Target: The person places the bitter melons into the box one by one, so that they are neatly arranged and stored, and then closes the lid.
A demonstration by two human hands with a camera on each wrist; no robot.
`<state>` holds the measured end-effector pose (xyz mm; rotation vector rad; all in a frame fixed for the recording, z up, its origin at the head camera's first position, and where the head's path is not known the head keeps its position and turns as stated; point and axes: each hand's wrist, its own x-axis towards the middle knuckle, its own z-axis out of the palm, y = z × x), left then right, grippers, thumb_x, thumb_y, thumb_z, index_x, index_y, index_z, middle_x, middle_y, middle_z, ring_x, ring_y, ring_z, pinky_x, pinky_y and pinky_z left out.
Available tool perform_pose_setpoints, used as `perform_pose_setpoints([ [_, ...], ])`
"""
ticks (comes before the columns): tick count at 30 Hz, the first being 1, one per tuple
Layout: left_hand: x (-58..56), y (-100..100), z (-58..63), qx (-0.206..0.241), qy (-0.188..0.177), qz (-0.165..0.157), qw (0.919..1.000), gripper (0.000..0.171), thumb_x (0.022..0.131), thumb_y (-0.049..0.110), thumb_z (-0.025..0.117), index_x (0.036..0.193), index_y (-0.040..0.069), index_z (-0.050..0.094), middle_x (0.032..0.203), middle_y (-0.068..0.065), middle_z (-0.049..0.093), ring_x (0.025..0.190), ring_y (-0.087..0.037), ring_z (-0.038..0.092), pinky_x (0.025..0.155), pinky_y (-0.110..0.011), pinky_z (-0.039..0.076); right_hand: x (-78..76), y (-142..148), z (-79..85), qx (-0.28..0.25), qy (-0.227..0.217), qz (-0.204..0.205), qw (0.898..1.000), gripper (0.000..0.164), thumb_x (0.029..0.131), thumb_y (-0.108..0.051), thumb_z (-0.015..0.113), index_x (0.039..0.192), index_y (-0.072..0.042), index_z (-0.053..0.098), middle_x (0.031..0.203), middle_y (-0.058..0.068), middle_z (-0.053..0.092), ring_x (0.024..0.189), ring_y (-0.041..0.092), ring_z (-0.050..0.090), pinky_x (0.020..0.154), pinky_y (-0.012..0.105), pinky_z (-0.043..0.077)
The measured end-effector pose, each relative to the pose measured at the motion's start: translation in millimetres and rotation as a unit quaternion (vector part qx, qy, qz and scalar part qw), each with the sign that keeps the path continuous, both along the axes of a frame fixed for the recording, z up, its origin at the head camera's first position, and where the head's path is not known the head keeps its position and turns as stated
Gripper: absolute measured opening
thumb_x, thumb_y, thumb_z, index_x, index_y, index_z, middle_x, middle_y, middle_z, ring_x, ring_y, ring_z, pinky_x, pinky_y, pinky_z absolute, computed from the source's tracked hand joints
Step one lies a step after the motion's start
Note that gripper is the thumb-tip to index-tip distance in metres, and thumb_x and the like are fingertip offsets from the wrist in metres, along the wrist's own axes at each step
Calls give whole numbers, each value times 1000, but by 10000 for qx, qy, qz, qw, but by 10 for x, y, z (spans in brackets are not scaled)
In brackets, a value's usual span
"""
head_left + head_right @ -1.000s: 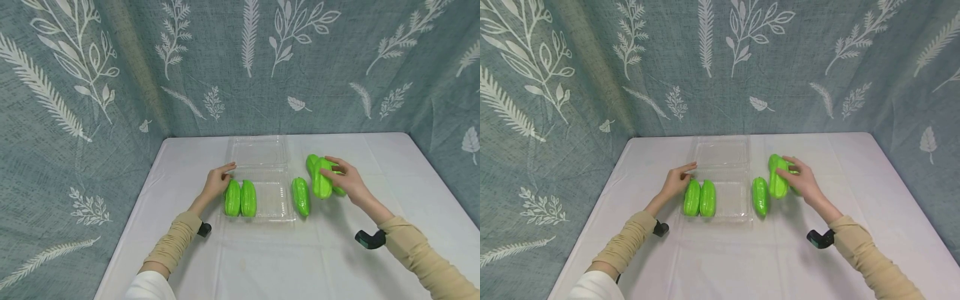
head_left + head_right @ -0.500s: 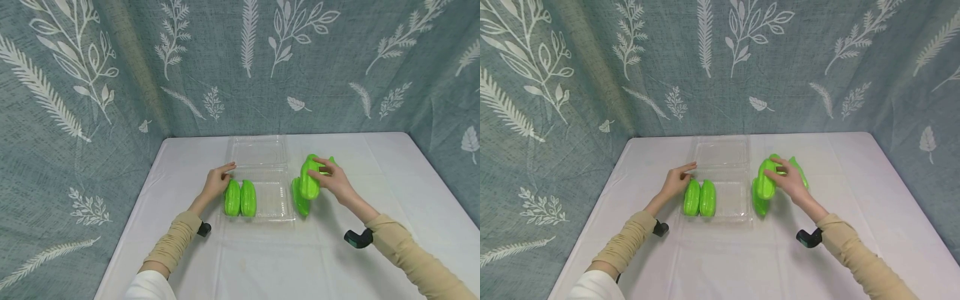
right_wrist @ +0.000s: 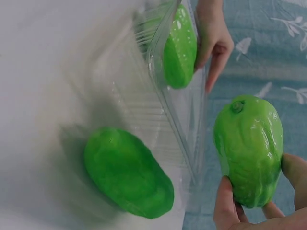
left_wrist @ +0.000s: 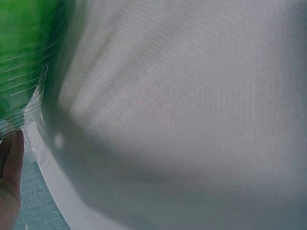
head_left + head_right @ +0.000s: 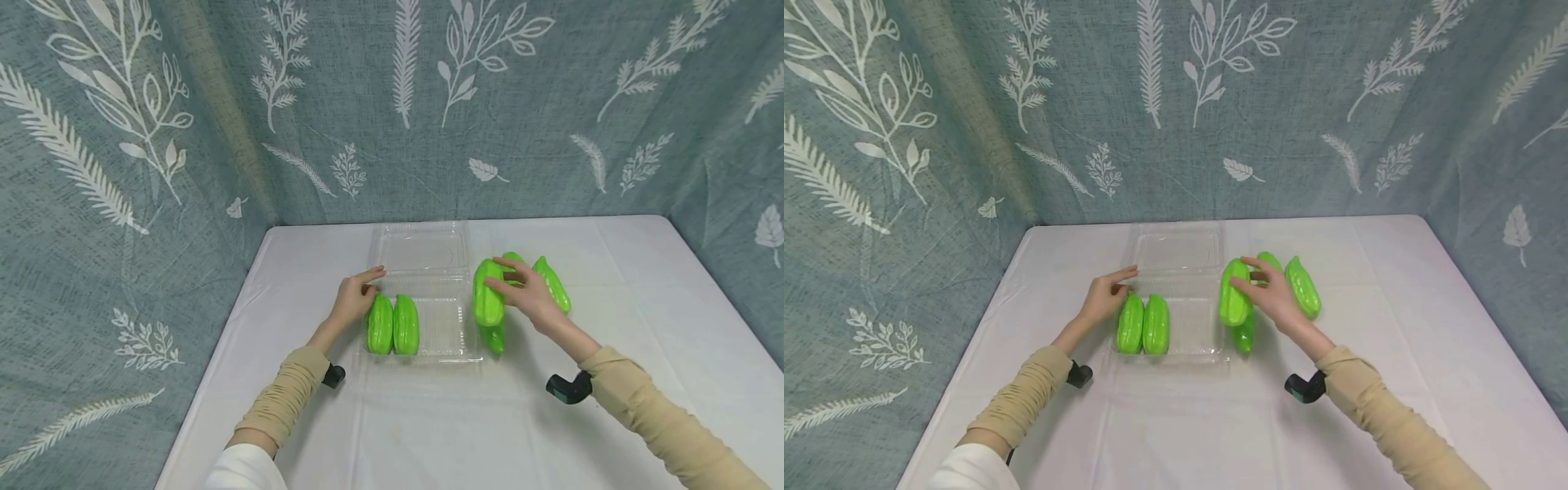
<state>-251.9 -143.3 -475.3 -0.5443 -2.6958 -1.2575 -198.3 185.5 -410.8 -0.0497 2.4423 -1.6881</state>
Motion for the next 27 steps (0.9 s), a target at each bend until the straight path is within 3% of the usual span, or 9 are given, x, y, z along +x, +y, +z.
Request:
perform_pose_setpoints([
  [3, 4, -1, 6, -29, -15, 22, 10000, 39, 87, -13, 47, 123, -4, 61, 134, -15, 57, 80, -24, 69, 54, -17, 37, -2, -39, 5, -33, 6, 16, 10000, 64, 93, -30, 59, 147, -8, 32, 145, 26, 35, 133, 41, 36, 96, 47, 46],
  [10, 3, -14, 1, 21, -24, -18, 10000, 38, 87, -12, 47, 122, -5, 60, 134, -15, 56, 89, -28, 70, 59, -17, 40, -5, -145, 18, -186, 3, 49, 9998, 63, 93, -29, 59, 147, -9, 34, 143, 25, 38, 126, 40, 44, 79, 26, 48],
  [27, 9, -34, -7, -19, 15, -44, 10000, 38, 87, -12, 47, 122, -4, 61, 134, -15, 56, 88, -27, 70, 61, -19, 42, -15, -417, 10, -166, 74, 302, 9994, 60, 93, -29, 60, 145, -9, 37, 139, 26, 44, 122, 40, 49, 88, 38, 50],
])
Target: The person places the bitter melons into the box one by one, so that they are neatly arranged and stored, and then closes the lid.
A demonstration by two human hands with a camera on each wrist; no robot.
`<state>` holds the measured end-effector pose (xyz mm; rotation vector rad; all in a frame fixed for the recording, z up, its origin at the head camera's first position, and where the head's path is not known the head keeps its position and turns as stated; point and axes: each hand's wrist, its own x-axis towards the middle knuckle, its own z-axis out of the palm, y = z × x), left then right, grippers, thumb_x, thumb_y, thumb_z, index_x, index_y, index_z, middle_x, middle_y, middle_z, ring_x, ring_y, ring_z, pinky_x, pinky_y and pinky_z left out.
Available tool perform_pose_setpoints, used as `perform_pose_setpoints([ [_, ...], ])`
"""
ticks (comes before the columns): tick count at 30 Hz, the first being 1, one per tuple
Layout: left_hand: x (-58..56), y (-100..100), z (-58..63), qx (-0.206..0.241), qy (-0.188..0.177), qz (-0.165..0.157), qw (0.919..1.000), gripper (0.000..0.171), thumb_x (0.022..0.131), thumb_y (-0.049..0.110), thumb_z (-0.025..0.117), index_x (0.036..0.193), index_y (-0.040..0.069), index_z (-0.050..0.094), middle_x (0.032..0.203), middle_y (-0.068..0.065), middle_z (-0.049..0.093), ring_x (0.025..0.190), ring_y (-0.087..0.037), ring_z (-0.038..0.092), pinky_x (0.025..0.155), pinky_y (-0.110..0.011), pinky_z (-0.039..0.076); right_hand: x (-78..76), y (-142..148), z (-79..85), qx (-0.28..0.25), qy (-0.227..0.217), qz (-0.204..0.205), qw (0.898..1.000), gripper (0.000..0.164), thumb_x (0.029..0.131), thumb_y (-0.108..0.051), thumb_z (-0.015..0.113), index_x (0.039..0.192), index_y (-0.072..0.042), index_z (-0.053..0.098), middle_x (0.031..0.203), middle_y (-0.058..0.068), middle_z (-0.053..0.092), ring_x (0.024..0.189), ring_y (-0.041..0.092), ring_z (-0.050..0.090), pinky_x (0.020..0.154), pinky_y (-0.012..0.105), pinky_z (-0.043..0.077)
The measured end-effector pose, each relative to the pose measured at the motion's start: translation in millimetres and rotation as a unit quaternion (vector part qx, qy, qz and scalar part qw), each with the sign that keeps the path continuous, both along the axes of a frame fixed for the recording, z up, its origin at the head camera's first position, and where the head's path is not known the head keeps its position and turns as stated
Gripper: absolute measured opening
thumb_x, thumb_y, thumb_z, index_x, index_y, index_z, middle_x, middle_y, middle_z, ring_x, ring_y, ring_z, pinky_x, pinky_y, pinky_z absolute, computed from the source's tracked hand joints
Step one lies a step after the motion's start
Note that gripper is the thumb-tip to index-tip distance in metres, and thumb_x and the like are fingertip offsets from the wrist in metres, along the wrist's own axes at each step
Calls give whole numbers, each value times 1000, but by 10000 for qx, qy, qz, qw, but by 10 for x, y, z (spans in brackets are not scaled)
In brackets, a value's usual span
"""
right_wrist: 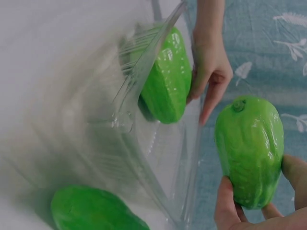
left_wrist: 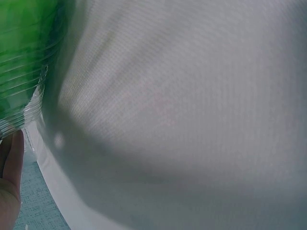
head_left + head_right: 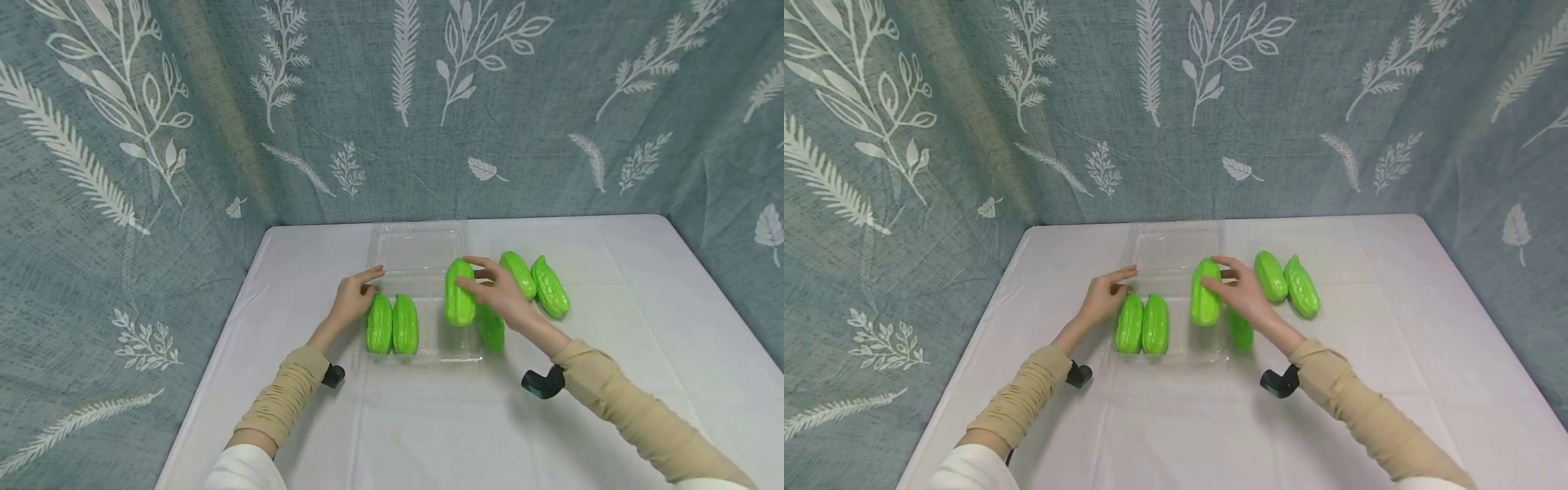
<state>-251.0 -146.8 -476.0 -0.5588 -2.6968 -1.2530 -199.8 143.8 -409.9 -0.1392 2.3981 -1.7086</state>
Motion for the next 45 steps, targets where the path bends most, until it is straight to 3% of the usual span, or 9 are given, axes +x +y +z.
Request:
perform_pose_setpoints([
  [16, 33, 26, 56, -90, -152, 116, 9998, 38, 88, -12, 49, 123, -3, 61, 136, -13, 55, 96, -26, 69, 76, -31, 53, -72, -233, 98, -18, 15, 11, 10000, 60, 91, -30, 61, 144, -12, 39, 137, 23, 47, 121, 38, 51, 91, 43, 50],
  [24, 16, 28, 51, -67, -115, 96, 9999, 38, 88, -12, 48, 123, -4, 60, 135, -13, 56, 94, -26, 69, 72, -27, 51, -94, -304, 86, -161, 119, 108, 9997, 57, 92, -27, 61, 143, -12, 41, 135, 23, 48, 117, 37, 53, 88, 41, 52],
  [38, -6, 30, 27, -6, -42, 58, 10000, 38, 88, -12, 48, 123, -4, 60, 134, -14, 56, 93, -27, 69, 67, -23, 47, -69, -362, -92, 69, 147, 255, 9995, 57, 92, -26, 61, 142, -8, 41, 136, 24, 47, 121, 38, 49, 87, 41, 52],
  [45, -13, 31, 23, -18, -65, 80, 9999, 38, 87, -13, 47, 123, -4, 61, 134, -14, 56, 90, -27, 70, 62, -20, 42, -21, -399, -93, 248, 203, 287, 9991, 57, 91, -26, 62, 141, -7, 42, 139, 23, 47, 121, 38, 50, 89, 45, 50],
])
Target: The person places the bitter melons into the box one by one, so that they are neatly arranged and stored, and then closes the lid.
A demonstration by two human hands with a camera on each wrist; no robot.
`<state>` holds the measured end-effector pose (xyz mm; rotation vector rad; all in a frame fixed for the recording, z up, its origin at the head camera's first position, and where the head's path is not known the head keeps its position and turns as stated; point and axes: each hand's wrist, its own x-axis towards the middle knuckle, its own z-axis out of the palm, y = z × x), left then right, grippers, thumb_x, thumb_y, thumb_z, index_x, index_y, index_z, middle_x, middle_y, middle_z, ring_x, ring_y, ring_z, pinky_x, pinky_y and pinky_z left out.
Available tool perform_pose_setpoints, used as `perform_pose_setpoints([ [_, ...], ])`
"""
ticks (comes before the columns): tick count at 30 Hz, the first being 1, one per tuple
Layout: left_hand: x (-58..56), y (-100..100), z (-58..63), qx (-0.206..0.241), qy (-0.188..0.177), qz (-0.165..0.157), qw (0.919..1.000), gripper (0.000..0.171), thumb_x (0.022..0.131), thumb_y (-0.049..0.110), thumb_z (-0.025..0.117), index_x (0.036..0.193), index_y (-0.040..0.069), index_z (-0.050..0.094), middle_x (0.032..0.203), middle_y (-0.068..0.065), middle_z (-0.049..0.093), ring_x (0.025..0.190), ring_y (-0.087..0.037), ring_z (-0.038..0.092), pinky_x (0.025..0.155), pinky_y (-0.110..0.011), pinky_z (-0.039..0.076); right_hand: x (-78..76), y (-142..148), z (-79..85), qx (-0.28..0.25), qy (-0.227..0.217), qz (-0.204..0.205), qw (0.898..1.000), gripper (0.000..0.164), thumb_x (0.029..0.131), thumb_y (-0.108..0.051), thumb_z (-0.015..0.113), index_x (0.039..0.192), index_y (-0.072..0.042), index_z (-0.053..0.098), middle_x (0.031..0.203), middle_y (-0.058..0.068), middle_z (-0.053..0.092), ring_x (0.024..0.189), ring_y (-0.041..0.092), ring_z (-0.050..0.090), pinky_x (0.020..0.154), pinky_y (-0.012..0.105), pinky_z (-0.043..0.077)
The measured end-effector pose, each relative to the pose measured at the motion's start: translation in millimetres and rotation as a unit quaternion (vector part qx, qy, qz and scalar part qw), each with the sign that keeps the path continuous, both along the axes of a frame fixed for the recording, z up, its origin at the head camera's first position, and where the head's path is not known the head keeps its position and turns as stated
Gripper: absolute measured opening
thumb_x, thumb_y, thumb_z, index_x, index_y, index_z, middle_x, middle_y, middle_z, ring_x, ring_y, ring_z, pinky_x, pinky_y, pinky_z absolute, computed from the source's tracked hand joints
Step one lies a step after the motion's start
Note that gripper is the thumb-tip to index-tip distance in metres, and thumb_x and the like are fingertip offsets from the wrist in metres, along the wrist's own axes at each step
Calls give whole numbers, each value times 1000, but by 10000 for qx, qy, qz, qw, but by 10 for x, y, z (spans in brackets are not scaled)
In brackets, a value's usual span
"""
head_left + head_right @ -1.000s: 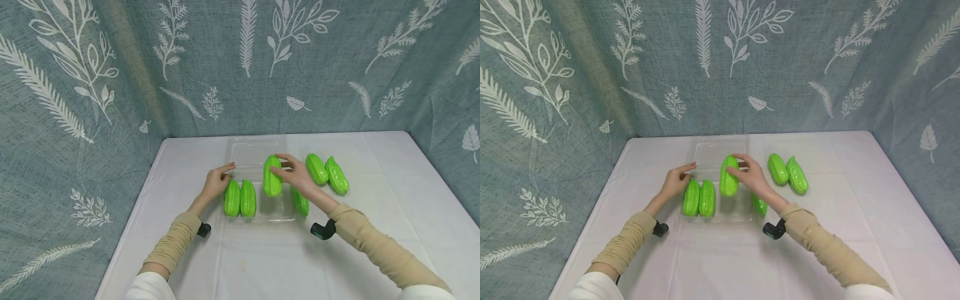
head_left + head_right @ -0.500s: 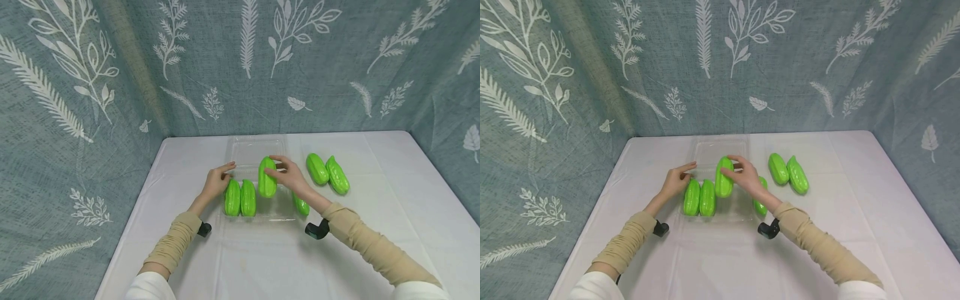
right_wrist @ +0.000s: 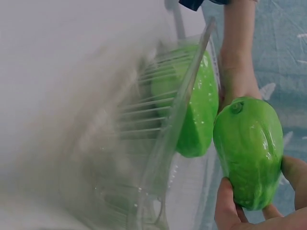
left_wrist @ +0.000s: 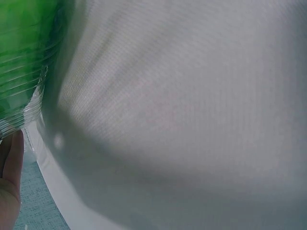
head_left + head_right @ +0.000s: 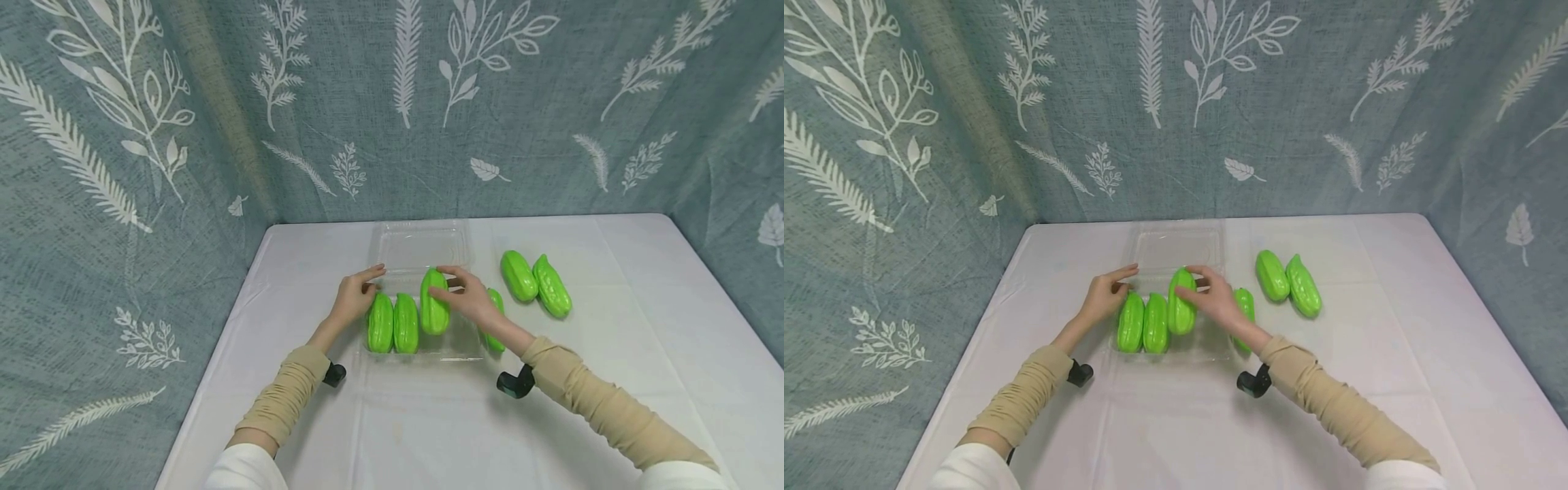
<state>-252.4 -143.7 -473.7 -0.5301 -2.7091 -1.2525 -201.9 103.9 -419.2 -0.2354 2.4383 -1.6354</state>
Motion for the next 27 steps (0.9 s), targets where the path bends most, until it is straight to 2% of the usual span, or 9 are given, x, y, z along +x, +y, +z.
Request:
perform_pose_setpoints([
  [2, -1, 2, 0, -6, -5, 4, 10000, 38, 87, -12, 48, 123, -4, 61, 134, -14, 56, 90, -27, 70, 62, -19, 43, -26, 3, -74, 65, 42, -8, 10000, 57, 90, -28, 63, 141, -8, 43, 138, 21, 47, 120, 37, 51, 88, 44, 50],
  [17, 9, -3, 6, -30, -77, 68, 9999, 39, 87, -12, 48, 122, -2, 62, 134, -13, 57, 83, -24, 68, 61, -18, 40, -6, -53, -206, 175, -73, 16, 9998, 59, 89, -29, 64, 141, -8, 43, 137, 23, 48, 118, 39, 52, 89, 44, 51],
  [27, 11, -14, -6, -52, -24, 44, 10000, 38, 87, -12, 48, 122, -3, 61, 134, -13, 57, 90, -24, 69, 67, -22, 46, 31, -113, -279, 414, -115, -70, 9991, 58, 89, -26, 64, 140, -8, 44, 136, 23, 49, 117, 39, 54, 91, 46, 49],
])
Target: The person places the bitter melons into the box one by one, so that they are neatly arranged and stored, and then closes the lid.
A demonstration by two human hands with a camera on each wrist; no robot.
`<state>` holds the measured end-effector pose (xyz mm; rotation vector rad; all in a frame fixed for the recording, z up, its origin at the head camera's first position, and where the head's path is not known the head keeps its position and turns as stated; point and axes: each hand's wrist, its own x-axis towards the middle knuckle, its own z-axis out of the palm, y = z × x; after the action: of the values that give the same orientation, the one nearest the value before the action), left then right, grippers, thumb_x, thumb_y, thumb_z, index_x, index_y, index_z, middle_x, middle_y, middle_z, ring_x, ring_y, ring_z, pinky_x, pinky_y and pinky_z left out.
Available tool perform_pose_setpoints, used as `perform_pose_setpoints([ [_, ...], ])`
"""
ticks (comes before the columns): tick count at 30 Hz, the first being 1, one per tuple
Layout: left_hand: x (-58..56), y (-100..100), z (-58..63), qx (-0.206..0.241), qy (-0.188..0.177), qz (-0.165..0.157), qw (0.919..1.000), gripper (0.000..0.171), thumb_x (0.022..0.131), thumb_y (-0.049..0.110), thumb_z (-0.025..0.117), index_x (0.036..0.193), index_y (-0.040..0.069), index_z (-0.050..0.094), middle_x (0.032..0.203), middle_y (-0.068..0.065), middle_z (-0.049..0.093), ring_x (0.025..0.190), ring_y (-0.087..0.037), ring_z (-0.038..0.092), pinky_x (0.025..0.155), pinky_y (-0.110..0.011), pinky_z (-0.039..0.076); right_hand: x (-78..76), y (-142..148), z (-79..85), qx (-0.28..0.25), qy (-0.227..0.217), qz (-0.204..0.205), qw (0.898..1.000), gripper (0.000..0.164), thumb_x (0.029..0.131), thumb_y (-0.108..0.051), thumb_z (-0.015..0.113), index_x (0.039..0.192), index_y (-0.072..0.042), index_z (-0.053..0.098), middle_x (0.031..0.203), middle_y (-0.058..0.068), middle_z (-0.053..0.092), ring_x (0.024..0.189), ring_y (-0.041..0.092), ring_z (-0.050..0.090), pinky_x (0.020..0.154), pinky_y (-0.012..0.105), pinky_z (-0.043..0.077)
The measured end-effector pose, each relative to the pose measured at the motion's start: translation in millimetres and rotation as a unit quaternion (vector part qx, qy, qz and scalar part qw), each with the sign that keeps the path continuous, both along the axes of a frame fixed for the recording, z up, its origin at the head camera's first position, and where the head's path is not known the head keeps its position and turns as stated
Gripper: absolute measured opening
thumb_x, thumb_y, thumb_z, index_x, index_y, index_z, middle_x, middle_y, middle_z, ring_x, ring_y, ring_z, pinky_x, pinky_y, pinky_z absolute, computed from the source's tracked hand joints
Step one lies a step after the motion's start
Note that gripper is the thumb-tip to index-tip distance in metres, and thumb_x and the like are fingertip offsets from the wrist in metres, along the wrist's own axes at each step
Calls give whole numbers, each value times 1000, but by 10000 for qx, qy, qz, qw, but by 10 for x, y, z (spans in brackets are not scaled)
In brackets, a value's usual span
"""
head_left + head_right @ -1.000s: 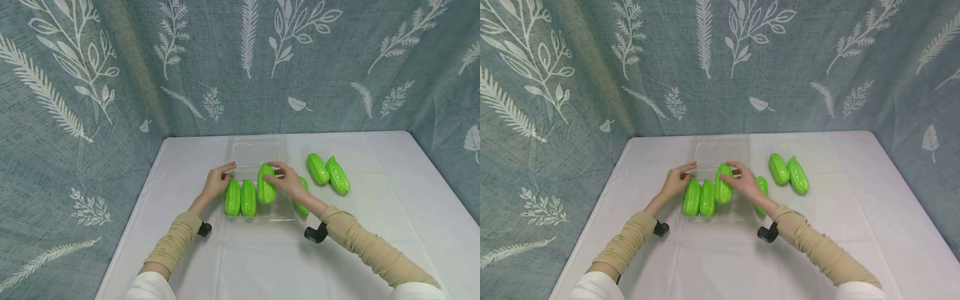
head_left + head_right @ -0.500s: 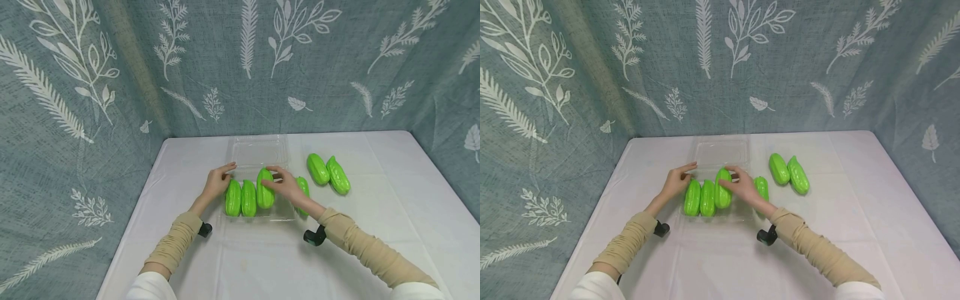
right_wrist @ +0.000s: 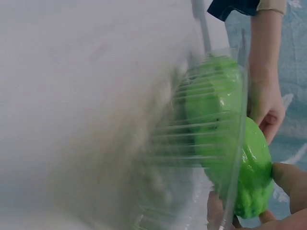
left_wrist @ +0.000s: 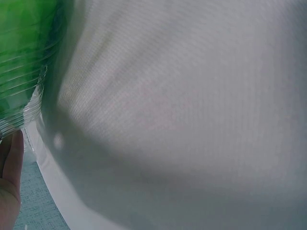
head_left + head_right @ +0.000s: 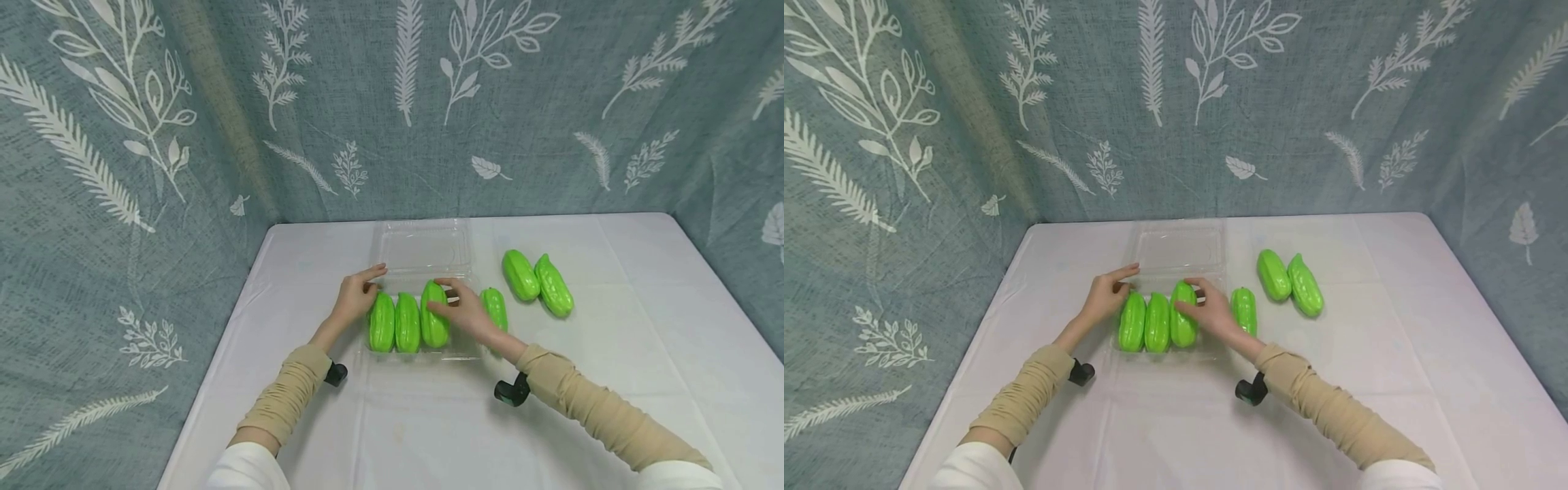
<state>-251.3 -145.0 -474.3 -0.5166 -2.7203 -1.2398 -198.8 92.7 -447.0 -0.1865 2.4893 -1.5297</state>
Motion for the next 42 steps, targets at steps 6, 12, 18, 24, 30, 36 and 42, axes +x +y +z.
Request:
perform_pose_setpoints([
  [6, -8, 0, -22, -3, 24, 0, 10000, 39, 87, -11, 48, 122, -2, 62, 133, -12, 57, 77, -22, 66, 60, -18, 40, 28, -35, -67, 125, 4, -50, 9999, 57, 89, -25, 65, 139, -8, 44, 133, 23, 52, 115, 38, 55, 89, 45, 50],
  [12, 8, 5, -7, 66, 58, -41, 10000, 39, 87, -12, 49, 122, -2, 62, 133, -13, 58, 85, -24, 69, 62, -18, 41, 43, -55, -140, 141, -4, -141, 9998, 55, 89, -22, 65, 137, -4, 45, 127, 24, 56, 111, 37, 58, 87, 43, 52],
  [18, 6, 0, -16, 37, 42, -22, 10000, 39, 87, -12, 48, 122, -2, 61, 133, -12, 58, 89, -25, 70, 64, -20, 44, 50, -74, -183, 119, -120, -232, 9996, 54, 89, -22, 64, 137, -3, 45, 124, 25, 57, 110, 36, 58, 86, 41, 52],
  [24, 2, 5, -13, 13, 48, -22, 10000, 39, 87, -11, 48, 123, -2, 61, 133, -12, 57, 91, -25, 70, 64, -20, 44, 61, -96, -206, 276, -208, -256, 9991, 55, 90, -22, 62, 138, -3, 43, 123, 26, 58, 110, 36, 58, 86, 42, 52],
  [30, -2, 5, -14, 0, 54, 5, 10000, 39, 87, -11, 48, 123, -1, 62, 133, -12, 58, 91, -24, 70, 65, -20, 45, 55, -122, -229, 464, -283, -244, 9982, 56, 92, -26, 60, 141, -5, 41, 126, 24, 57, 114, 35, 57, 91, 44, 50],
  [36, -4, 9, -18, 21, 22, 19, 10000, 39, 87, -12, 48, 122, -2, 62, 134, -12, 57, 93, -25, 70, 71, -26, 51, 53, -131, -239, 507, -220, -231, 9982, 56, 92, -28, 60, 140, -5, 42, 128, 24, 56, 115, 36, 56, 93, 46, 48],
  [42, -10, 3, -25, 46, 59, -26, 10000, 38, 87, -12, 48, 122, -4, 61, 134, -13, 57, 90, -25, 70, 68, -23, 48, 57, -143, -247, 444, -176, -272, 9985, 57, 92, -27, 60, 141, -5, 41, 129, 25, 56, 115, 36, 57, 93, 46, 48],
])
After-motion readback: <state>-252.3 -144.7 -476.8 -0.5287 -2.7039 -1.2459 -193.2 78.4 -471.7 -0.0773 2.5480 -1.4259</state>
